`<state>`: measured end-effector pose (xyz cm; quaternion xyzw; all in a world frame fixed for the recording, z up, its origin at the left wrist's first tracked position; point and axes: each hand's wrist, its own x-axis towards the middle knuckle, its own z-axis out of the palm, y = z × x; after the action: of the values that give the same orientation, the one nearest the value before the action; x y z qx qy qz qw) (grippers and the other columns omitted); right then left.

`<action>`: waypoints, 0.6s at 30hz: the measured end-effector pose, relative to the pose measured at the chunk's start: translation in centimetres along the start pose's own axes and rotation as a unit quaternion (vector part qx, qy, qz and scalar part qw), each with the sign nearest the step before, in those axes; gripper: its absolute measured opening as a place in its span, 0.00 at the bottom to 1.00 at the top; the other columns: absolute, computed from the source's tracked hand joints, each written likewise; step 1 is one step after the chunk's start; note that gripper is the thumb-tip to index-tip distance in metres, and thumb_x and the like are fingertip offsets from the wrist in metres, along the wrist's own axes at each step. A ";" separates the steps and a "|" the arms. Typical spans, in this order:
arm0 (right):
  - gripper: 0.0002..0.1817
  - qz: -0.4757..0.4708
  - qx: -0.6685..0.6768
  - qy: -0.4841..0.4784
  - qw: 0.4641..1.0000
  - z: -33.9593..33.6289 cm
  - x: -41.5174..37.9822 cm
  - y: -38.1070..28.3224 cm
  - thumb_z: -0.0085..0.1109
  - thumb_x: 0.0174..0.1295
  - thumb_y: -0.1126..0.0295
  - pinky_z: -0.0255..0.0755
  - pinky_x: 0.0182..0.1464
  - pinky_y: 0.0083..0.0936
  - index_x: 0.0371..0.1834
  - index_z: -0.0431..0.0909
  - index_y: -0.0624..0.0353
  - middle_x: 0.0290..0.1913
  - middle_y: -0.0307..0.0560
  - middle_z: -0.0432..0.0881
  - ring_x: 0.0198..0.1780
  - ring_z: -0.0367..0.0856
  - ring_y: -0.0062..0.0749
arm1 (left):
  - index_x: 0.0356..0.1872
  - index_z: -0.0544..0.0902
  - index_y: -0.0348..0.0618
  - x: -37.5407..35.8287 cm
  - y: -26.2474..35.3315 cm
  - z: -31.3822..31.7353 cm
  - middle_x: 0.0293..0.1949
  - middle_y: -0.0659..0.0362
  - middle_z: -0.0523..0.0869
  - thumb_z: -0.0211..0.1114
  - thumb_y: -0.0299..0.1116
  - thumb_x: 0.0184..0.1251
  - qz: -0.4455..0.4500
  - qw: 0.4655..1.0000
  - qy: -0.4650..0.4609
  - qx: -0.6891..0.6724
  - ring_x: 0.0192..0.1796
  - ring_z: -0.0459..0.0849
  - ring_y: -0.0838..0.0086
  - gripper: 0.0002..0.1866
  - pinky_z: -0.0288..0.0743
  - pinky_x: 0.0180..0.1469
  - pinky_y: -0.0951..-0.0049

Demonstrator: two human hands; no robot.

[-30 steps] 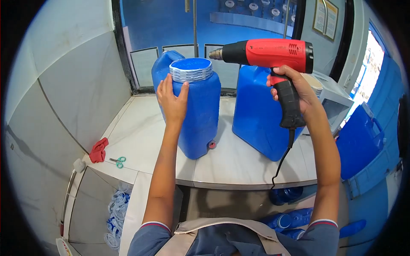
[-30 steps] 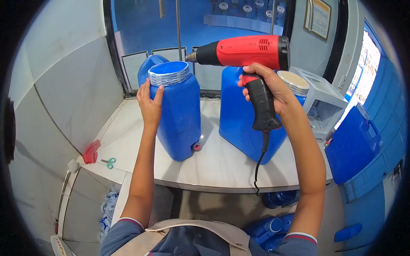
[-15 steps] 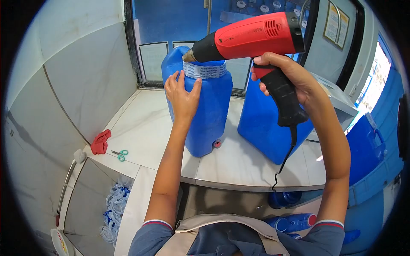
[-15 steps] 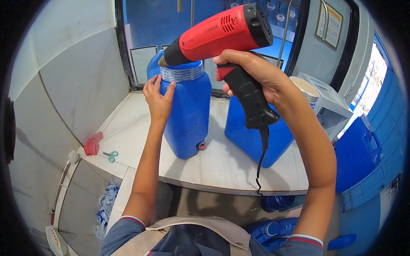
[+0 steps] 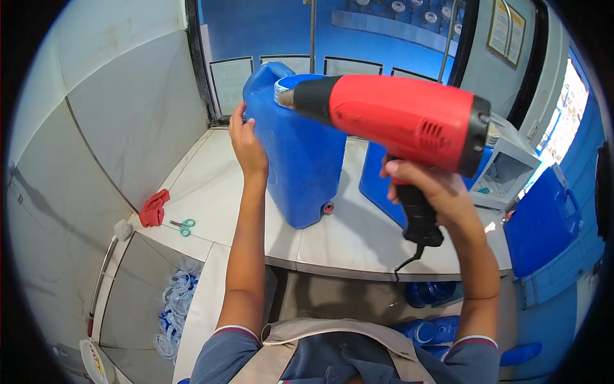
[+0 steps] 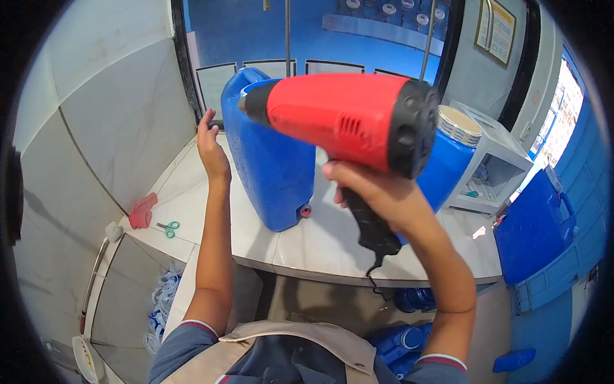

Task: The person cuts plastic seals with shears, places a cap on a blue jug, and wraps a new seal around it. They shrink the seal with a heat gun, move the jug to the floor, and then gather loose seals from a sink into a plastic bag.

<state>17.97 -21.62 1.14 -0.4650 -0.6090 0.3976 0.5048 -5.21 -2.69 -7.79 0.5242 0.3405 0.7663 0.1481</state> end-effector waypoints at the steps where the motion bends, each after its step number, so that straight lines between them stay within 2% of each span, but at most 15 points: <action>1: 0.15 -0.001 0.017 -0.012 1.000 0.3 -0.2 0.4 0.62 0.53 0.67 0.74 0.28 0.21 0.40 0.75 0.66 0.31 0.47 0.78 0.26 0.79 0.25 | 0.62 0.65 0.31 0.1 0.5 0.2 0.61 0.46 0.69 0.40 0.36 0.69 -0.013 0.999 -0.012 -0.038 0.66 0.64 0.60 0.25 0.52 0.67 0.67; 2: 0.16 0.006 0.030 -0.017 0.999 0.4 -0.4 1.0 0.61 0.53 0.67 0.73 0.28 0.21 0.42 0.74 0.65 0.32 0.47 0.78 0.26 0.79 0.26 | 0.62 0.65 0.31 0.1 0.8 0.5 0.61 0.46 0.69 0.40 0.36 0.69 -0.012 0.999 -0.014 -0.039 0.66 0.64 0.60 0.25 0.52 0.67 0.67; 5: 0.17 0.001 0.052 -0.001 0.999 -0.1 -1.6 2.7 0.62 0.53 0.67 0.74 0.28 0.21 0.43 0.74 0.64 0.32 0.48 0.78 0.26 0.79 0.27 | 0.64 0.61 0.30 0.5 1.5 2.0 0.65 0.46 0.65 0.35 0.45 0.72 -0.053 0.991 -0.085 -0.089 0.69 0.59 0.62 0.30 0.47 0.70 0.68; 7: 0.17 0.009 0.084 0.050 0.995 -1.5 -2.5 4.0 0.61 0.52 0.68 0.74 0.26 0.22 0.43 0.73 0.65 0.32 0.49 0.77 0.24 0.78 0.28 | 0.66 0.59 0.29 0.5 1.9 2.9 0.67 0.45 0.63 0.32 0.51 0.74 -0.082 0.980 -0.132 -0.123 0.71 0.56 0.63 0.34 0.44 0.71 0.69; 8: 0.17 0.010 0.086 0.054 0.995 -2.5 -2.7 4.8 0.61 0.52 0.68 0.74 0.26 0.22 0.43 0.73 0.65 0.32 0.49 0.77 0.24 0.78 0.28 | 0.66 0.59 0.29 0.4 2.1 3.1 0.67 0.45 0.63 0.32 0.51 0.74 -0.082 0.980 -0.137 -0.123 0.71 0.56 0.63 0.34 0.44 0.71 0.69; 10: 0.16 0.015 0.178 0.082 0.981 -4.6 -2.9 6.4 0.59 0.51 0.68 0.75 0.24 0.24 0.41 0.73 0.67 0.31 0.50 0.77 0.23 0.78 0.29 | 0.67 0.55 0.30 0.0 2.7 3.6 0.69 0.43 0.57 0.28 0.51 0.74 -0.035 0.985 -0.163 0.055 0.72 0.53 0.59 0.34 0.42 0.71 0.66; 11: 0.15 0.011 0.204 0.090 0.975 -5.4 -2.7 7.1 0.57 0.52 0.68 0.75 0.23 0.24 0.39 0.73 0.68 0.31 0.51 0.77 0.22 0.78 0.30 | 0.68 0.54 0.30 -0.7 2.3 4.2 0.70 0.44 0.55 0.27 0.52 0.74 -0.024 0.983 -0.140 0.118 0.73 0.49 0.59 0.35 0.36 0.72 0.60; 14: 0.15 0.050 0.269 0.081 0.958 -7.7 -1.6 8.9 0.56 0.54 0.67 0.75 0.23 0.24 0.38 0.73 0.67 0.30 0.50 0.77 0.22 0.78 0.30 | 0.68 0.53 0.31 -1.1 1.2 5.2 0.71 0.46 0.53 0.26 0.52 0.73 0.005 0.979 -0.115 0.171 0.74 0.47 0.60 0.35 0.32 0.71 0.56; 16: 0.14 0.064 0.306 0.071 0.947 -8.9 -0.5 9.7 0.55 0.55 0.65 0.75 0.22 0.24 0.37 0.73 0.67 0.29 0.50 0.77 0.21 0.78 0.31 | 0.68 0.54 0.31 -1.0 1.5 5.4 0.70 0.46 0.54 0.25 0.53 0.73 -0.005 0.977 -0.126 0.172 0.74 0.47 0.60 0.35 0.32 0.71 0.57; 18: 0.13 0.085 0.378 0.022 0.922 -9.6 0.5 9.7 0.57 0.55 0.66 0.75 0.24 0.22 0.34 0.74 0.66 0.28 0.49 0.78 0.21 0.78 0.28 | 0.68 0.54 0.31 -1.1 1.7 5.4 0.70 0.46 0.54 0.26 0.53 0.73 -0.004 0.975 -0.115 0.192 0.74 0.48 0.59 0.36 0.32 0.71 0.56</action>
<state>28.96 -18.54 -6.37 -0.2986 -0.3606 0.6294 0.6202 0.40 -2.61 -6.23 0.6260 0.4638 0.6210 0.0860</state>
